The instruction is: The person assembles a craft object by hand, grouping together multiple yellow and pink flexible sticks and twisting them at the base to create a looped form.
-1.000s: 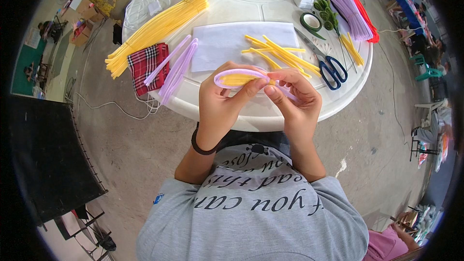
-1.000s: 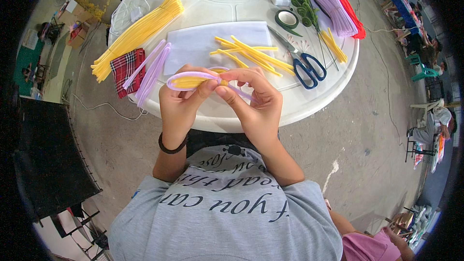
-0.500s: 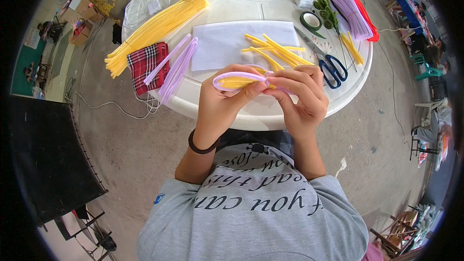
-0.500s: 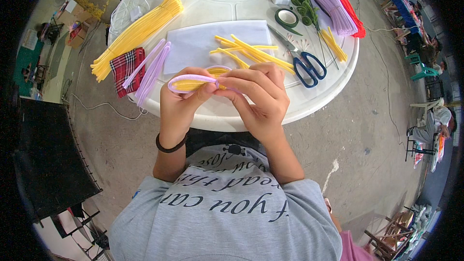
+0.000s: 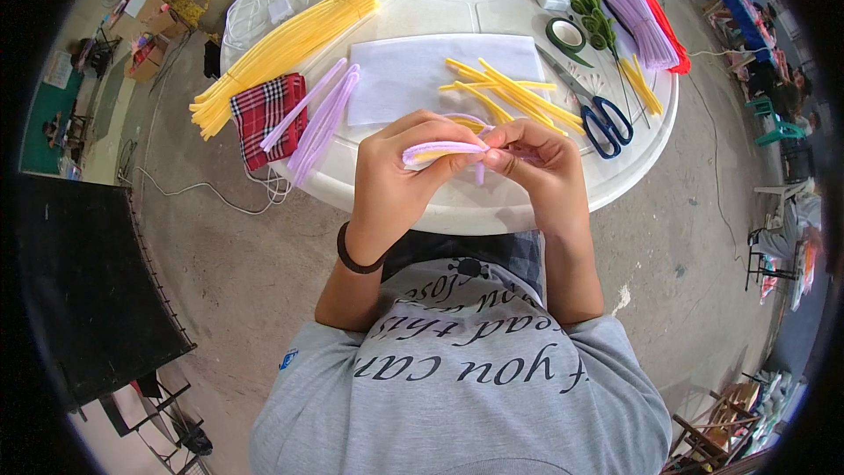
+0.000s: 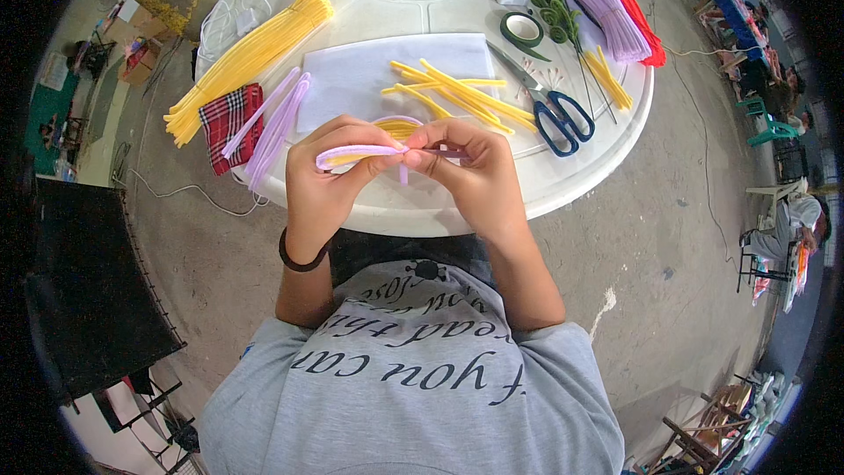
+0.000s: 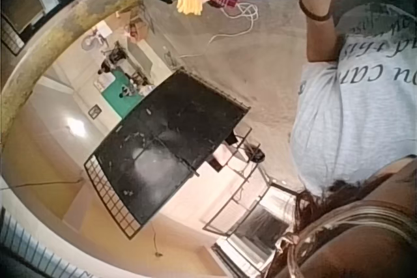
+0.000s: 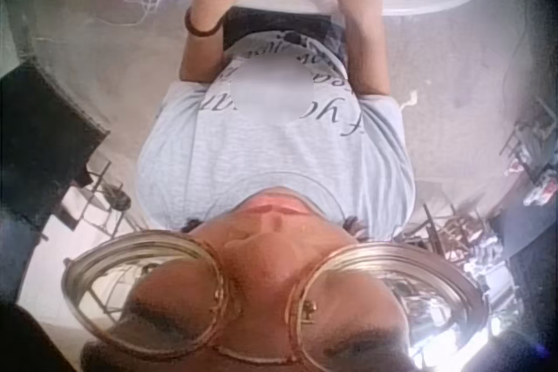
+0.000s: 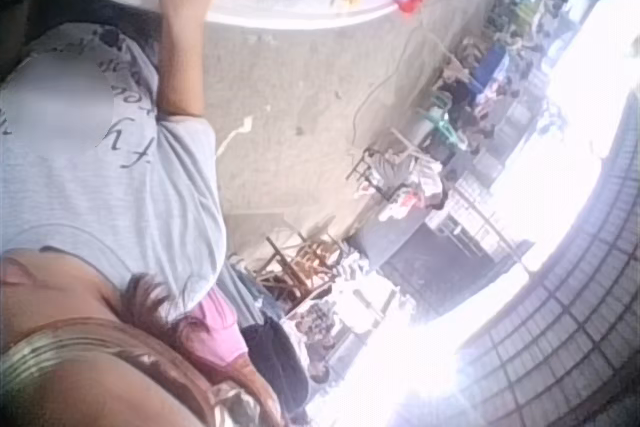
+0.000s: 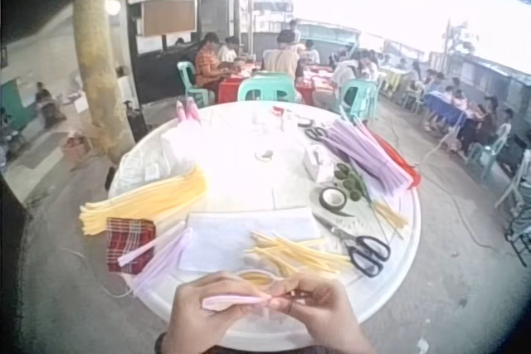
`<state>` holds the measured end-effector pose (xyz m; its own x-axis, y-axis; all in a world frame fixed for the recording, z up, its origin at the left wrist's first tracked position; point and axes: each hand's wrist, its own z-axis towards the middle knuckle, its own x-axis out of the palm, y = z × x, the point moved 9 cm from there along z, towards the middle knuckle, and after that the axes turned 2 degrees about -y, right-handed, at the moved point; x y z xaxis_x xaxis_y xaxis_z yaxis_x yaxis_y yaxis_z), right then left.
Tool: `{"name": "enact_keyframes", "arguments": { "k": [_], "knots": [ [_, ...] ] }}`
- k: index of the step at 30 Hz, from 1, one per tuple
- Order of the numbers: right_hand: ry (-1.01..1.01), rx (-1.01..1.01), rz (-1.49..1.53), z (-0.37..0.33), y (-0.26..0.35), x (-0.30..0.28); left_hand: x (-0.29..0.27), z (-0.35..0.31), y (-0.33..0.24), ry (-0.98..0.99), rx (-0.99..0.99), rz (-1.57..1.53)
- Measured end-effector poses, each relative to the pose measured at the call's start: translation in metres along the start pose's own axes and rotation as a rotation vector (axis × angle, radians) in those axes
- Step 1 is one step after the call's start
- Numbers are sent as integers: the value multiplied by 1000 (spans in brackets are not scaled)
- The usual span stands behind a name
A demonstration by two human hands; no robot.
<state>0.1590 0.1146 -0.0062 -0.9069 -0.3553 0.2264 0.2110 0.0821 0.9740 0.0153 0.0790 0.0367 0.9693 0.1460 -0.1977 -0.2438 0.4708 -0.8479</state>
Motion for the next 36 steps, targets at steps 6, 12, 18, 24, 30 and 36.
{"name": "enact_keyframes", "arguments": {
  "k": [6, 12, 18, 24, 30, 36],
  "knots": [
    [10, -198, -204, -3, 17, -1, 5, -7, 18, -28, -288, -292],
    [-104, -901, -1124, -37, 81, 30, 8, -13, 25, -51, -360, -435],
    [-389, -1083, -1262, -58, 80, 28, 17, -14, 25, -76, -390, -490],
    [-384, -779, -900, -39, 64, 8, 9, -11, 4, -134, -171, -271],
    [-306, -418, -481, -19, 25, -12, 4, -2, -21, -49, 188, 41],
    [-20, -20, -94, 0, -2, -7, 4, 0, -35, 67, 345, 162]
  ]
}}
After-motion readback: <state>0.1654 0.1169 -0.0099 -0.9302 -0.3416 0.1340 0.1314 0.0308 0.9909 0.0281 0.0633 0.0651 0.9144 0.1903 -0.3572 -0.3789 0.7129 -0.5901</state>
